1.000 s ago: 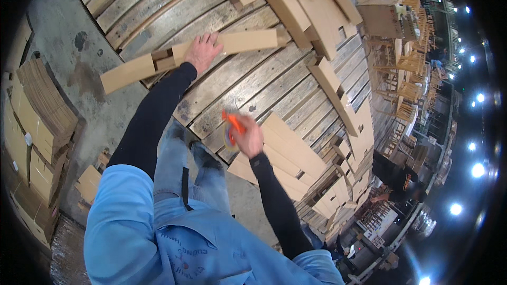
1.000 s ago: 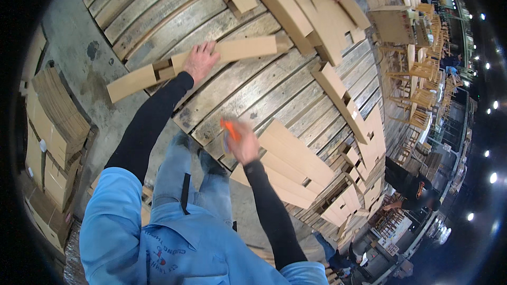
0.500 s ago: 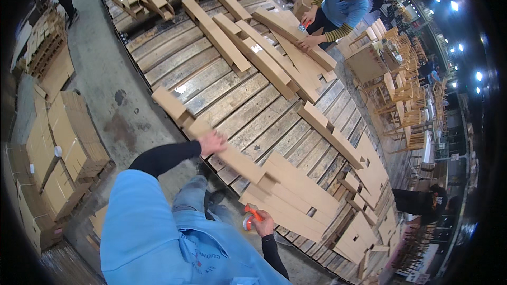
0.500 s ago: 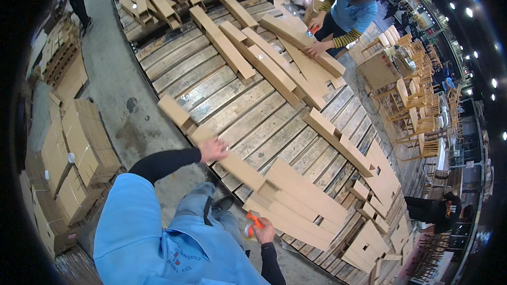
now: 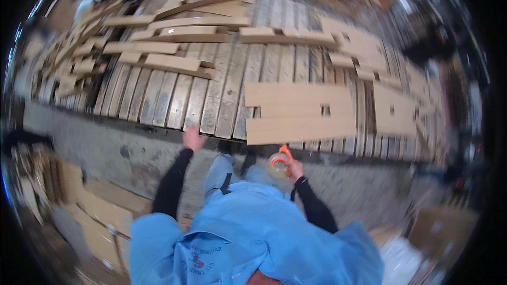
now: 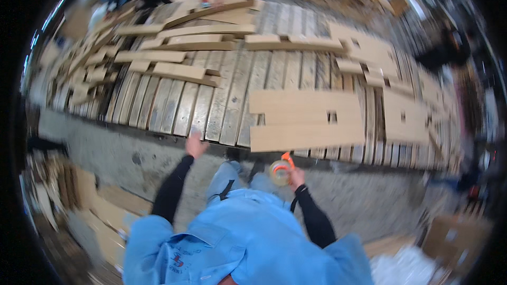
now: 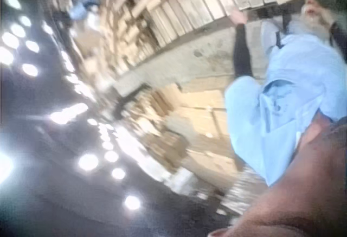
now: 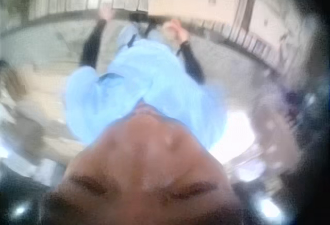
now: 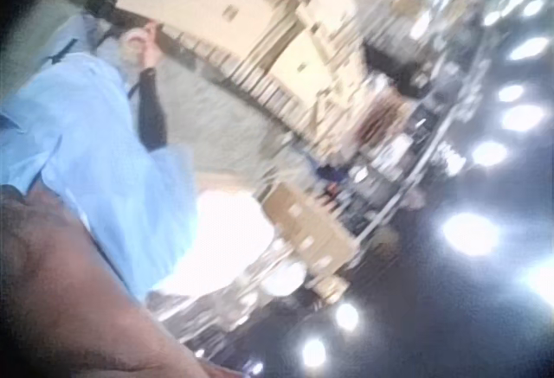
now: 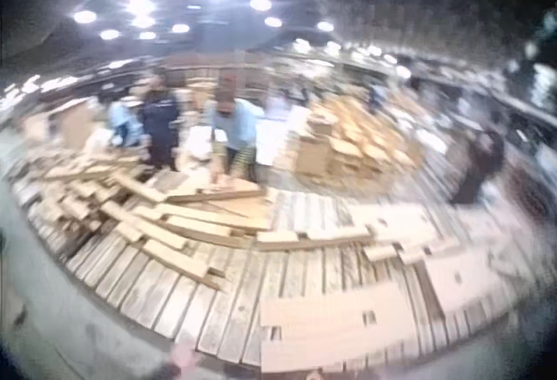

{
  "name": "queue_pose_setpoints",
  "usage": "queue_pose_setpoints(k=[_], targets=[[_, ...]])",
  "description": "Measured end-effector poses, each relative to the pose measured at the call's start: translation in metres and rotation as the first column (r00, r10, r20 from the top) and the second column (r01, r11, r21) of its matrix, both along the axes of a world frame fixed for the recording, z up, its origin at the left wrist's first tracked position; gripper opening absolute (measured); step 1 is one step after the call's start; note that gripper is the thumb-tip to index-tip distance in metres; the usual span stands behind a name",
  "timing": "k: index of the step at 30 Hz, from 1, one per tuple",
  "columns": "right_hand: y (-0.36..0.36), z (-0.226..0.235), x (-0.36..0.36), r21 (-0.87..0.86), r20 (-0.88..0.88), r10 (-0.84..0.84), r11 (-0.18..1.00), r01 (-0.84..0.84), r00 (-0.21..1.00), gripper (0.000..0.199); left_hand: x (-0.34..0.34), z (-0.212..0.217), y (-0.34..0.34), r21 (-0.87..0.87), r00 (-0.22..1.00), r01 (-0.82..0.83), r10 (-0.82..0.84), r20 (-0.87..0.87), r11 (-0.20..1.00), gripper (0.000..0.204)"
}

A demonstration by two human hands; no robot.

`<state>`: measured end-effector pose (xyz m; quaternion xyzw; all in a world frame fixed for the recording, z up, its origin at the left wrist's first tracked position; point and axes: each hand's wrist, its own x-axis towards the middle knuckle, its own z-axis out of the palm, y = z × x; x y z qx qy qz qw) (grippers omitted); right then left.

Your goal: The person repeatedly picks up flat cardboard pieces, folds them, and secures them with a handheld tape dispenser. The person places each taped piece onto a wooden pallet. Other workers are visible in the background.

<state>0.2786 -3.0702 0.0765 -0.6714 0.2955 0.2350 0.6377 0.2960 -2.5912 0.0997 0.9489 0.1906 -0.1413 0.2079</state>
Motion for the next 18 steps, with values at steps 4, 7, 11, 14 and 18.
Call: queue_pose_setpoints(k=[4, 7, 11, 14, 18], targets=[[-0.031, -0.008, -0.035, 0.331, -0.343, -0.229, 0.878, 0.345, 0.911, 0.034, -0.102, -0.098, -0.059, -0.524, 0.908, -0.372, 0.185, -0.376, 0.766, 0.097], [-0.063, -0.010, -0.066, 0.416, -0.397, -0.302, 0.782, 0.463, 0.867, 0.051, -0.122, -0.129, -0.101, -0.492, 0.881, -0.450, 0.281, -0.380, 0.746, 0.097], [-0.080, 0.013, -0.094, 0.464, -0.388, -0.481, 0.635, 0.618, 0.786, 0.054, -0.094, -0.167, -0.131, -0.525, 0.900, -0.422, 0.271, -0.342, 0.739, 0.099], [-0.121, -0.012, -0.121, 0.597, -0.341, -0.504, 0.537, 0.597, 0.794, 0.054, -0.040, -0.183, -0.181, -0.650, 0.852, -0.522, 0.371, -0.370, 0.552, 0.094], [-0.102, 0.025, -0.114, 0.646, -0.023, -0.611, 0.594, 0.479, 0.791, 0.064, 0.026, -0.189, -0.218, -0.607, 0.821, -0.540, 0.524, -0.226, 0.583, 0.063]])
